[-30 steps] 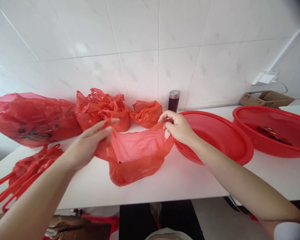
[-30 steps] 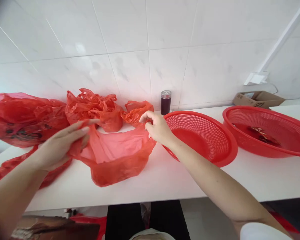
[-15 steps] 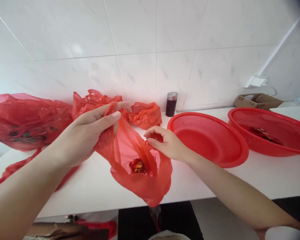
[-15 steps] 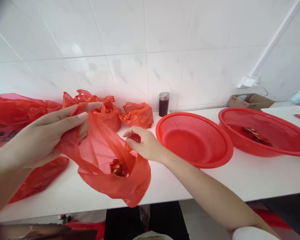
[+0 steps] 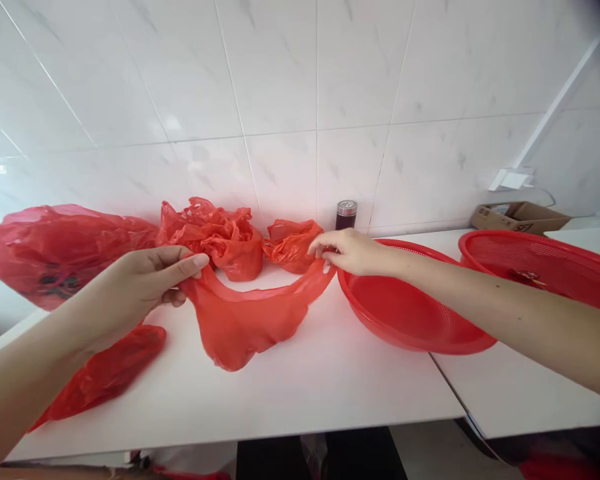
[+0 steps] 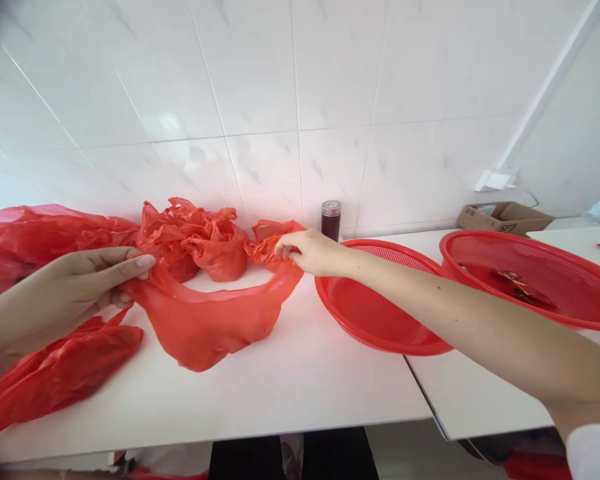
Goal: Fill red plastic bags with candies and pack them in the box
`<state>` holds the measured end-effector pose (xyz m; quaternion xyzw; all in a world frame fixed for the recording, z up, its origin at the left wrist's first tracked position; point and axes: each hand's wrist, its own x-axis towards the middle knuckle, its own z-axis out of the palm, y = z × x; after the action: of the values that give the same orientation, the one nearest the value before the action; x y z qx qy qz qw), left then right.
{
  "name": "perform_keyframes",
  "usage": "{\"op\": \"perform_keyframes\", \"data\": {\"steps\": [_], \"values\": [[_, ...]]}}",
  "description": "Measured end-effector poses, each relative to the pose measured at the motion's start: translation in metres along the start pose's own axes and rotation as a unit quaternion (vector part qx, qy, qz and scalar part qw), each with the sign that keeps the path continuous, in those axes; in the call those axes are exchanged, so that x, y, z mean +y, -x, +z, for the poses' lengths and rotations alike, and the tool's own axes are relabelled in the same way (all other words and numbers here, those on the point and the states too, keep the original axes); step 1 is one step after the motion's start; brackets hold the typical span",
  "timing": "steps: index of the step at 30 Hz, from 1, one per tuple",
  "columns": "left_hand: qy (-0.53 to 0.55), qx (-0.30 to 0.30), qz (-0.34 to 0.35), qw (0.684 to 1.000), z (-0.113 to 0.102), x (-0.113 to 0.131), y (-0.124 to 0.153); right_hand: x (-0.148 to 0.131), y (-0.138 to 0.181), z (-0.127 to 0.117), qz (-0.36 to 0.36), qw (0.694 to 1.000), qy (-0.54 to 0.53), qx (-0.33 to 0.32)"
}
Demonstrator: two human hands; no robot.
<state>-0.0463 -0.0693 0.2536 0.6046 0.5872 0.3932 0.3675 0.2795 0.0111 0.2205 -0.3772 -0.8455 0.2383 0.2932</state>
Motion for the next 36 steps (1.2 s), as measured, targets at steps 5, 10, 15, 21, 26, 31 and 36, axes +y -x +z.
{"op": "perform_keyframes", "data": {"steps": [5, 10, 15, 21, 26, 31, 36], "values": [[0.103, 0.033, 0.026, 0.994, 0.006, 0.011, -0.005, -0.034, -0.026, -0.02, -0.046, 0.995, 0.004, 0.09], [0.177, 0.022, 0.043, 0.983, 0.018, 0.007, -0.009, -0.052, -0.028, -0.023, -0.091, 0.988, -0.015, 0.121], [0.192, -0.035, 0.008, 0.981, 0.034, -0.031, -0.018, -0.025, -0.009, -0.002, -0.023, 0.993, -0.018, 0.116], [0.075, -0.007, -0.004, 0.997, 0.08, -0.122, -0.017, 0.002, 0.011, -0.002, 0.033, 0.99, -0.029, 0.131], [-0.075, -0.13, -0.014, 0.989, 0.133, -0.175, -0.012, 0.018, 0.019, 0.0, 0.057, 0.988, -0.025, 0.14], [-0.139, -0.119, 0.0, 0.983, 0.118, -0.147, -0.041, 0.028, 0.024, -0.001, 0.055, 0.988, -0.001, 0.145], [-0.144, -0.112, 0.038, 0.982, 0.088, -0.126, -0.037, 0.039, 0.025, -0.005, 0.085, 0.985, -0.011, 0.15]]}}
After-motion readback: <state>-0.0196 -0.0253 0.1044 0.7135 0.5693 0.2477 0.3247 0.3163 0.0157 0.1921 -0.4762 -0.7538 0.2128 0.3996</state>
